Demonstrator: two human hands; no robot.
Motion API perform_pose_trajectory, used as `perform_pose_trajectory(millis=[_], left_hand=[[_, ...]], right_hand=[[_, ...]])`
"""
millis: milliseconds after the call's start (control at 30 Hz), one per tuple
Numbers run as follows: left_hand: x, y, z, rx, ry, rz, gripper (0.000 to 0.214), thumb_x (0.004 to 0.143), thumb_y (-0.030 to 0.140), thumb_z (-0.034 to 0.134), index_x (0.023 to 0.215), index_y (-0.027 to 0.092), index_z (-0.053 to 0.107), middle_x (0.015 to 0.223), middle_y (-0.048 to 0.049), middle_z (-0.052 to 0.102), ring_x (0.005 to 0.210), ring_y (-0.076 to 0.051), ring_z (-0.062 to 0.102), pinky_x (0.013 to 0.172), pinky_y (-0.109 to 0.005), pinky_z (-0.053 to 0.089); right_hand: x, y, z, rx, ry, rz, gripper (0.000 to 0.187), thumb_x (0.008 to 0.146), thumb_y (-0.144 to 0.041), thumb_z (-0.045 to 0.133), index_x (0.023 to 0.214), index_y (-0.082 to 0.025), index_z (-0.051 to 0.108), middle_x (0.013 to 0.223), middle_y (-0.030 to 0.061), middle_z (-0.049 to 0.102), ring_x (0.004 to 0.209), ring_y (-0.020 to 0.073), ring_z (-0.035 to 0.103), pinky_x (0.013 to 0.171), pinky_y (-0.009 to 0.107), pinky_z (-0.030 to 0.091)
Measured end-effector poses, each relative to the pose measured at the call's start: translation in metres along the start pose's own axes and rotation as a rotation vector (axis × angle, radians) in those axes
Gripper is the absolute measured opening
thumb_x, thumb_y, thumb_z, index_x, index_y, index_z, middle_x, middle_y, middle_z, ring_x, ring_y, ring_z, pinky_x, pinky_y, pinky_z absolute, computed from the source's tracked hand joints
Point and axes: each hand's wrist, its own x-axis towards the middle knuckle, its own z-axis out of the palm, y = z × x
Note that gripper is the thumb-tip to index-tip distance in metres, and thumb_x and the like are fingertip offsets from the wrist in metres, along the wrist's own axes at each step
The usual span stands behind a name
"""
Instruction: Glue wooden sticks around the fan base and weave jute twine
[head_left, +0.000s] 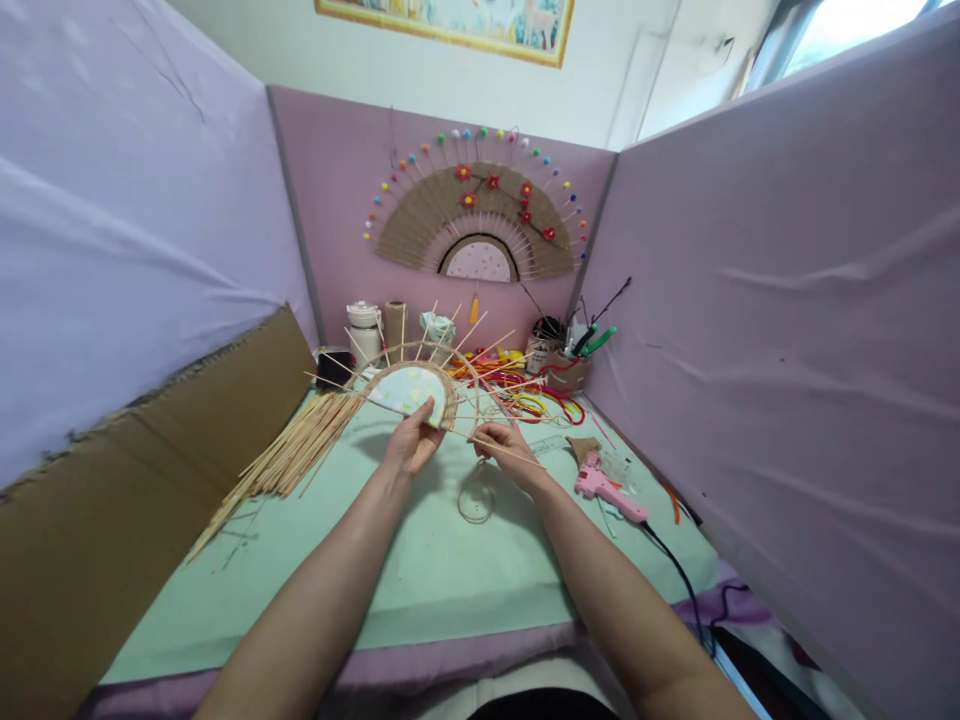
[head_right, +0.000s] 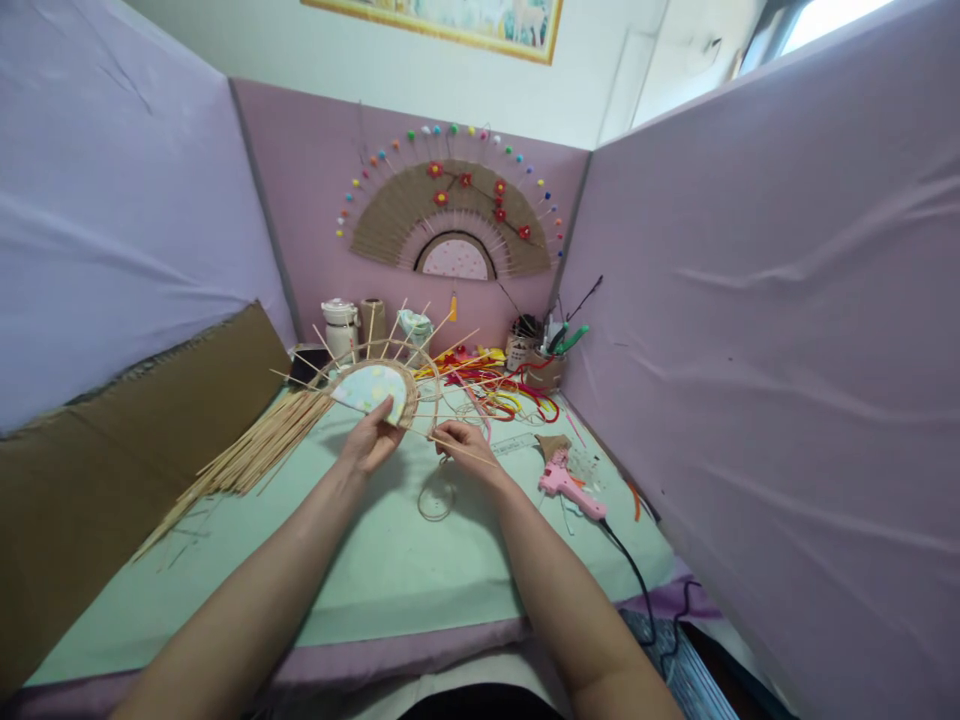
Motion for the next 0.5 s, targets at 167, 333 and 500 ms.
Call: perform_pose_trajectory(millis=[167, 333, 500], left_hand=[[0.004, 0.007, -0.008, 0.061, -0.016, 0.127, 0.057, 0.076, -0.008, 0.056, 0.122, 0.025, 0.059, 0.108, -0.0037, 0.072, 0.087, -0.015, 0.070, 0.075, -0.023, 0.057], [0.012, 0.013, -0.014, 0.098, -0.013, 0.179, 0.051, 0.074, -0.007, 0.058, 0.116, 0.022, 0.063, 0.098, -0.0026, 0.074, 0.078, -0.012, 0.069, 0.074, -0.021, 0.056], [0.014, 0.017, -0.016, 0.108, 0.032, 0.169, 0.049, 0.073, -0.006, 0.060, 0.113, 0.021, 0.064, 0.093, -0.0026, 0.074, 0.071, -0.012, 0.068, 0.066, -0.020, 0.056]], right_hand=[[0.001, 0.003, -0.004, 0.022, 0.012, -0.011, 0.035, 0.077, -0.053, 0.064, 0.073, -0.018, 0.062, 0.059, -0.0019, 0.053, 0.056, 0.0112, 0.042, 0.056, 0.025, 0.033], [0.001, 0.003, -0.007, 0.047, -0.023, -0.015, 0.034, 0.076, -0.051, 0.066, 0.082, -0.017, 0.064, 0.060, -0.0023, 0.053, 0.056, 0.0110, 0.042, 0.055, 0.025, 0.033], [-0.004, -0.008, -0.013, -0.009, -0.030, 0.002, 0.030, 0.075, -0.047, 0.067, 0.083, -0.018, 0.067, 0.070, 0.0000, 0.057, 0.061, 0.0119, 0.045, 0.057, 0.025, 0.033]])
